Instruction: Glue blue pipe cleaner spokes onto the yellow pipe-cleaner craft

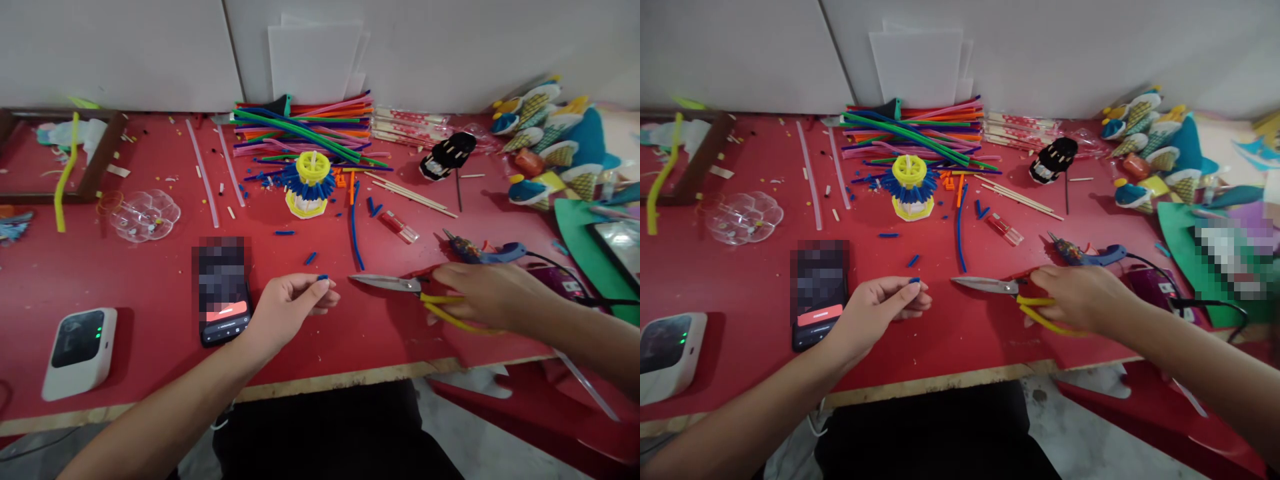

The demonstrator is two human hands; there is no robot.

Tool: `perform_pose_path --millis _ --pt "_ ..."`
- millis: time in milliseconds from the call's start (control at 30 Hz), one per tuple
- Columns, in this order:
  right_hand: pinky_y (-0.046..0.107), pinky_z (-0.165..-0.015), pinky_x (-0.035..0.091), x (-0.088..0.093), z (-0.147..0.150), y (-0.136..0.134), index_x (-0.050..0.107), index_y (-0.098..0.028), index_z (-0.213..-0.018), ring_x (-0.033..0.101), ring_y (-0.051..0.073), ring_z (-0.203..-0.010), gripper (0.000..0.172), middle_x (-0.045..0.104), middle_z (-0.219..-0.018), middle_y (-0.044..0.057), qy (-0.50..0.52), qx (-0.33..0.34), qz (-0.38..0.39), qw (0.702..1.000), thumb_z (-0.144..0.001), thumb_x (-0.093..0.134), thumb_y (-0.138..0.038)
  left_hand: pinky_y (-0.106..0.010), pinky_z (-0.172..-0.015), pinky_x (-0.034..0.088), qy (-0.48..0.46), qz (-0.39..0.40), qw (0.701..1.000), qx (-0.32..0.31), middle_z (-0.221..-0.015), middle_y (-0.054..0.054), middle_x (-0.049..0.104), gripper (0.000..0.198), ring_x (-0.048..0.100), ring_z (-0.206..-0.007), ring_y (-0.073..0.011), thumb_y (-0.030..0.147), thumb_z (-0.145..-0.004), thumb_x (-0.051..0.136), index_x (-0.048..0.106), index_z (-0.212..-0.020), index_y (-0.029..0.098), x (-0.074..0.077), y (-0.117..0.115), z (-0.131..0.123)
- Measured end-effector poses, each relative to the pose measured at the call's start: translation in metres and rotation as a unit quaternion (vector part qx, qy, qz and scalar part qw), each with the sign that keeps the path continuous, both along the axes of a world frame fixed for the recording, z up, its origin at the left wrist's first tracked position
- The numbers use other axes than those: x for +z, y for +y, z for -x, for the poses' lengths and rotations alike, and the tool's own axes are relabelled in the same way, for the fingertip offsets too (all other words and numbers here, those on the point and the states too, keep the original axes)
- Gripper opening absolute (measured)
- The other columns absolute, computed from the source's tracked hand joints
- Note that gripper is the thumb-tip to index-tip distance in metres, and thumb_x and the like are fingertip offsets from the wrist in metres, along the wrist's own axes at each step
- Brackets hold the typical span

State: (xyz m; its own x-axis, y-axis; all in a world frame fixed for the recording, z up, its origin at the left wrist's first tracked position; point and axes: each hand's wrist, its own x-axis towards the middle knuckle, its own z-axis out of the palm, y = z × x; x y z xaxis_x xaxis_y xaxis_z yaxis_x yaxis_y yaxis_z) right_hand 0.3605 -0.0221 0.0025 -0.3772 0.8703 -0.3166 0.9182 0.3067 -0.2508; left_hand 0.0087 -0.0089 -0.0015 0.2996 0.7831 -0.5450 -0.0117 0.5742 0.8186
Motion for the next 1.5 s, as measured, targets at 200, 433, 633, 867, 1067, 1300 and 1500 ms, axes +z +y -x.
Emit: perform_pose_path --millis 200,433,633,867,1067,1300,1500 --pt "0.040 -0.066 0.056 0.019 -0.010 0.009 0.072 -0.020 -0.105 0.076 0.031 -0.083 0.032 0.080 -0.105 0.018 -0.133 0.074 -0.086 0.985 -0.089 0.048 -0.007 -0.034 -0.088 0.065 -0.053 0.021 0.998 0.027 -0.095 -0.008 0.086 0.025 0.081 -0.088 -0.0201 0.043 -0.085 0.083 0.081 -0.090 0.019 -0.001 -0.001 -0.001" --pt "0.036 -0.075 0.061 0.016 0.087 0.042 0.069 -0.013 -0.129 0.077 0.027 -0.102 0.043 0.076 -0.132 0.017 -0.070 0.287 -0.264 0.918 -0.095 0.045 -0.001 -0.026 -0.080 0.064 -0.101 0.039 0.994 0.023 -0.085 -0.003 0.085 0.033 0.079 -0.077 -0.0141 0.048 -0.074 0.093 0.080 -0.083 0.019 -0.003 -0.001 -0.001" --pt "0.030 -0.070 0.056 -0.006 0.097 0.083 0.077 -0.016 -0.099 0.075 0.018 -0.087 0.033 0.082 -0.116 0.011 0.002 0.411 -0.281 0.867 -0.104 0.044 -0.010 -0.024 -0.075 0.063 -0.148 0.086 0.984 0.045 -0.081 -0.002 0.084 0.040 0.079 -0.077 -0.0140 0.050 -0.066 0.098 0.080 -0.084 0.019 -0.004 0.002 0.001" --pt "0.026 -0.072 0.058 0.025 0.116 0.071 0.075 -0.019 -0.108 0.074 0.015 -0.086 0.022 0.082 -0.107 0.005 0.155 0.393 -0.386 0.820 -0.104 0.054 -0.013 -0.022 -0.077 0.063 -0.163 0.086 0.980 0.078 -0.082 -0.001 0.083 0.041 0.077 -0.081 -0.0126 0.049 -0.060 0.101 0.083 -0.081 0.019 -0.008 0.002 -0.001" --pt "0.028 -0.081 0.063 0.028 0.131 0.059 0.074 -0.012 -0.100 0.073 0.017 -0.092 0.025 0.080 -0.099 0.009 0.210 0.367 -0.372 0.826 -0.106 0.050 -0.012 -0.020 -0.072 0.062 -0.151 0.100 0.982 0.055 -0.080 -0.001 0.084 0.041 0.078 -0.075 -0.0124 0.050 -0.056 0.102 0.085 -0.080 0.021 -0.007 0.002 -0.001" --pt "0.030 -0.087 0.064 0.026 0.142 0.045 0.075 -0.014 -0.109 0.075 0.018 -0.099 0.029 0.079 -0.112 0.011 0.204 0.302 -0.328 0.871 -0.109 0.046 -0.018 -0.019 -0.069 0.062 -0.150 0.067 0.985 0.051 -0.079 -0.002 0.083 0.042 0.077 -0.073 -0.0123 0.054 -0.058 0.100 0.085 -0.079 0.021 -0.007 0.001 -0.002" --pt "0.033 -0.075 0.065 0.029 0.151 0.036 0.067 -0.011 -0.131 0.074 0.020 -0.086 0.034 0.078 -0.099 0.012 0.215 0.233 -0.261 0.912 -0.103 0.057 -0.028 -0.020 -0.075 0.063 -0.165 0.039 0.983 0.073 -0.084 -0.002 0.083 0.038 0.075 -0.080 -0.0121 0.053 -0.063 0.099 0.086 -0.082 0.022 -0.006 0.000 -0.001"
